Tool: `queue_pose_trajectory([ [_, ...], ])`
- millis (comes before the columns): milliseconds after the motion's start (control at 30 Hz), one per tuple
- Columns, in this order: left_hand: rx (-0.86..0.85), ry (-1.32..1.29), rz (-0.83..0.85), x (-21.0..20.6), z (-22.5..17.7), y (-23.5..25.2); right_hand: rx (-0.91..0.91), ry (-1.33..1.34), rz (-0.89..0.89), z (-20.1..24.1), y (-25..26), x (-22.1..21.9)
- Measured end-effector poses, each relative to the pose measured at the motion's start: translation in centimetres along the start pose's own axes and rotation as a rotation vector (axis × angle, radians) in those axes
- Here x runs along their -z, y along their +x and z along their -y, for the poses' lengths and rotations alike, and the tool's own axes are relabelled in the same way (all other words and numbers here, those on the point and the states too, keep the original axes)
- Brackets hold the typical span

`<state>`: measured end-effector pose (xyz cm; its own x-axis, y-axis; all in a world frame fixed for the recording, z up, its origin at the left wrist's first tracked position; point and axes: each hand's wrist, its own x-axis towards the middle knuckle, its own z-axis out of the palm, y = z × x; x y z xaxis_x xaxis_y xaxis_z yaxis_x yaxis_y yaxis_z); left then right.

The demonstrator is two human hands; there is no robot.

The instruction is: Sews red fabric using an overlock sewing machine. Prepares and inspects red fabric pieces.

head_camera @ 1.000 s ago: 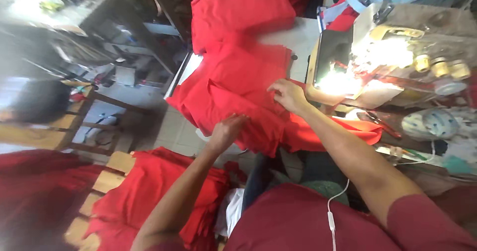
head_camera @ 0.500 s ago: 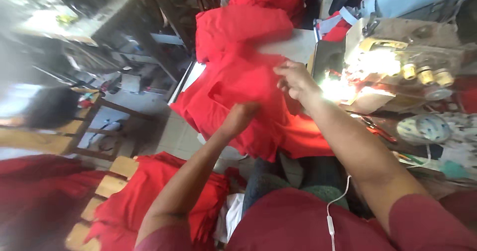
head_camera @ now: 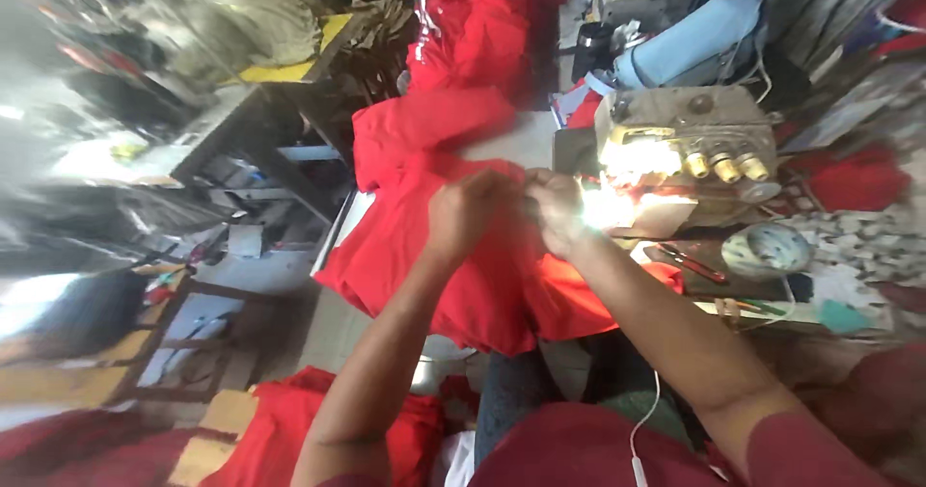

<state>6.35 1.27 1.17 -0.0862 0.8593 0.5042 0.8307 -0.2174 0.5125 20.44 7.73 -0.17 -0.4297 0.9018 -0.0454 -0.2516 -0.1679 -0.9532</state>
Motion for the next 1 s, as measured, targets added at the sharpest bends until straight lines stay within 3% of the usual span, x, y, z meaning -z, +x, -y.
queue_pose_trajectory([
  [133, -0.059, 0.058, -0.102, -0.6, -0.8, -0.3, 0.093, 0.020, 0.012, -0.6, -0.7, 0.8],
  [533, -0.137, -0.124, -0.188, -1.9, -2.0, -0.1, 0.186, 0.035, 0.030, 0.0, -2.3, 1.4],
  [1000, -0.054, -0.225, -0.135, -1.6, -1.6, -0.3, 0.247, -0.012, 0.074, 0.0, -3.3, 1.7],
])
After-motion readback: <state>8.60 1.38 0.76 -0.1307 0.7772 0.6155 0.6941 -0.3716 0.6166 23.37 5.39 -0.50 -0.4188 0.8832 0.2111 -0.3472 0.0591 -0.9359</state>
